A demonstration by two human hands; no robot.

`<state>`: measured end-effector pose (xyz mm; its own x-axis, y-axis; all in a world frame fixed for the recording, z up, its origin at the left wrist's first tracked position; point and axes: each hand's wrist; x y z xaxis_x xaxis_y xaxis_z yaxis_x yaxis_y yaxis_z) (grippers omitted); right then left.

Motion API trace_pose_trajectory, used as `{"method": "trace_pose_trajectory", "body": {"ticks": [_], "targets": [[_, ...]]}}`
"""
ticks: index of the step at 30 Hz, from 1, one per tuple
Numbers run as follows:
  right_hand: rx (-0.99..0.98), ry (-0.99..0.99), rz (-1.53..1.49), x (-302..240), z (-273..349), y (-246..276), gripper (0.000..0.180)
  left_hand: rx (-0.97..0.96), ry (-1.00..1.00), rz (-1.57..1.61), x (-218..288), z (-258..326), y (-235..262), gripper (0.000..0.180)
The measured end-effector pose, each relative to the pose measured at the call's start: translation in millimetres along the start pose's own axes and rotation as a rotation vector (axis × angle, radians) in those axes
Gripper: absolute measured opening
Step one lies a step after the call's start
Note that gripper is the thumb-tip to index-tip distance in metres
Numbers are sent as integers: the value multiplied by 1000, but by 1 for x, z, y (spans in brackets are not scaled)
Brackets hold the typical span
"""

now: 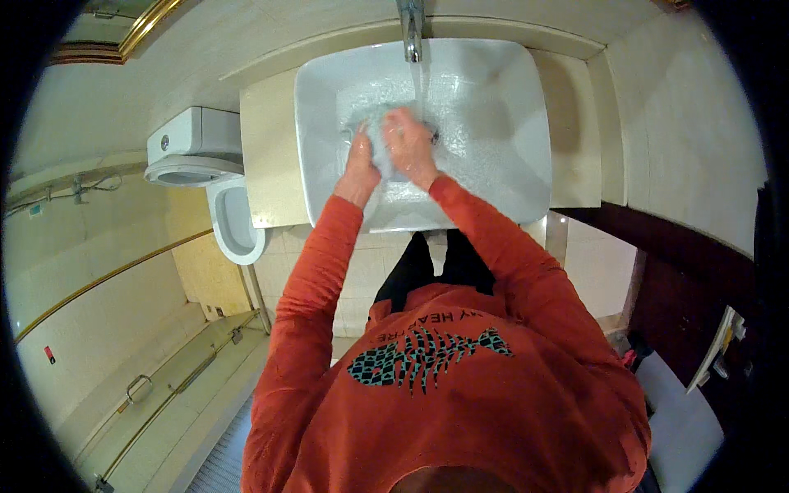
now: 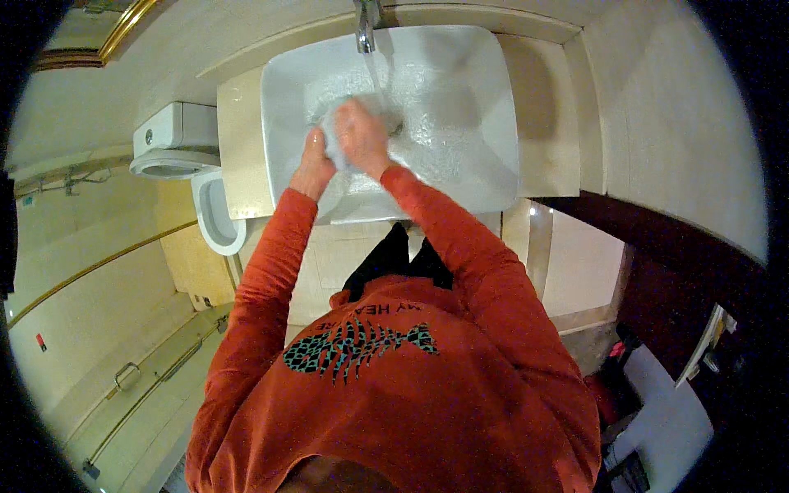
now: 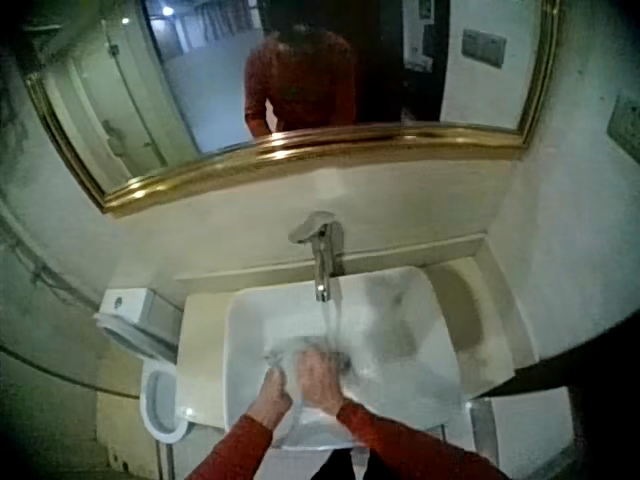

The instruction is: The person rinses a cloth in the bathroom sink, wipes the surface of a bed and a nightstand, and then picks up a duster and bundles of trash from the floor.

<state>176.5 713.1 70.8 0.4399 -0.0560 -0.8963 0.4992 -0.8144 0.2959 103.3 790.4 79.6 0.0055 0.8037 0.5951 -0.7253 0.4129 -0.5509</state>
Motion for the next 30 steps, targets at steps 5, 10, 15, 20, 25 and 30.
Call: {"method": "trace_pose_trajectory", "body": {"ticks": [5,10,15,20,25,30], "targets": [[-38,-5,55,10,20,-9,21,-199,191,154,-2,-16,21,32],[-174,-837,-404,56,-16,48,37,-240,81,-785,40,24,-35,51],[-457,-806,-729,26,-28,63,36,-568,-254,-1273,66,5,-44,64],[-131,-692,-674,7,-34,57,28,69,-186,-904,77,16,-30,85],[105,9,-284,-79,-26,21,15,94,117,-274,40,35,15,80],[-17,-44,-20,-77,-21,-12,13,-329,-490,-889,1,8,64,55]]}}
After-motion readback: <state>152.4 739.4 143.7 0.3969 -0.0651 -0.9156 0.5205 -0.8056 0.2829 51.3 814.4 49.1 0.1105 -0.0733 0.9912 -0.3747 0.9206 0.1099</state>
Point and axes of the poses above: each hand's wrist, its own z-axis away from the middle knuckle, its own y-axis out of the back of the hand, x = y × z, and after that the axes turned 2 degrees about y, right-handed
